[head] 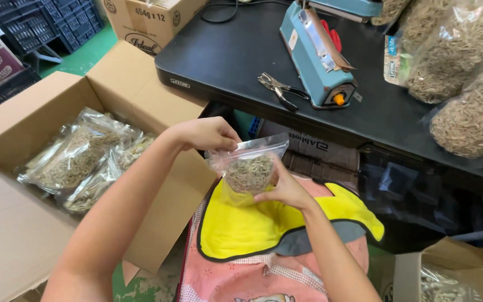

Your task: Packing small bags of dried food into a larger pouch and sealing plastic bags with a heat sealer.

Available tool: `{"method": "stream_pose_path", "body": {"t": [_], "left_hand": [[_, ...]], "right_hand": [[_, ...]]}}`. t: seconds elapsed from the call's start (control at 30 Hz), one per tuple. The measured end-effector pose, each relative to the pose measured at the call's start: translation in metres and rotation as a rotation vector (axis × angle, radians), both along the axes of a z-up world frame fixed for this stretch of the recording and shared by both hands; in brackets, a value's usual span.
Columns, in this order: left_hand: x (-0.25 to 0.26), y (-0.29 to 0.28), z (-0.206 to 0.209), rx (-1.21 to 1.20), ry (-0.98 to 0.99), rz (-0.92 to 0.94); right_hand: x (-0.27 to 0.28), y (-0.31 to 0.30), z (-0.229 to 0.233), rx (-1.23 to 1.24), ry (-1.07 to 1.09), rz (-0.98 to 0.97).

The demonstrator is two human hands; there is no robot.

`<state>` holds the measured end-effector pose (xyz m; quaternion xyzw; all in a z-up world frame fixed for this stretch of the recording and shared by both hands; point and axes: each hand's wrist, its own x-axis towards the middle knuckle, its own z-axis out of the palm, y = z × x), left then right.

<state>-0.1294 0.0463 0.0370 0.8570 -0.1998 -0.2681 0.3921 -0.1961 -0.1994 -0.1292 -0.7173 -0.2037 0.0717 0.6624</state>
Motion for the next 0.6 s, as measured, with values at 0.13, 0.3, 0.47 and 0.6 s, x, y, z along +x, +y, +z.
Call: {"method": "stream_pose_path", "body": {"t": [0.13, 0.3, 0.47, 0.6], "left_hand": [[0.005, -0.004, -0.006, -0.012, 0.156, 0.054], [0.010, -0.012, -0.022, -0.056, 0.165, 0.088], [0.005, -0.020, -0.020, -0.002, 0.144, 0.151], [0.026, -0.027, -0.046, -0.005, 0.136, 0.199]], "right_hand": [[-0.010, 0.000, 0.046, 0.121, -0.149, -0.133], [-0.019, 0.014, 0.100, -0.444, -0.859, -0.413], [-0.013, 0.021, 0.108, -0.695, -1.063, -0.417], [0.000, 0.024, 0.113, -0.811, -1.064, -0.419]]}}
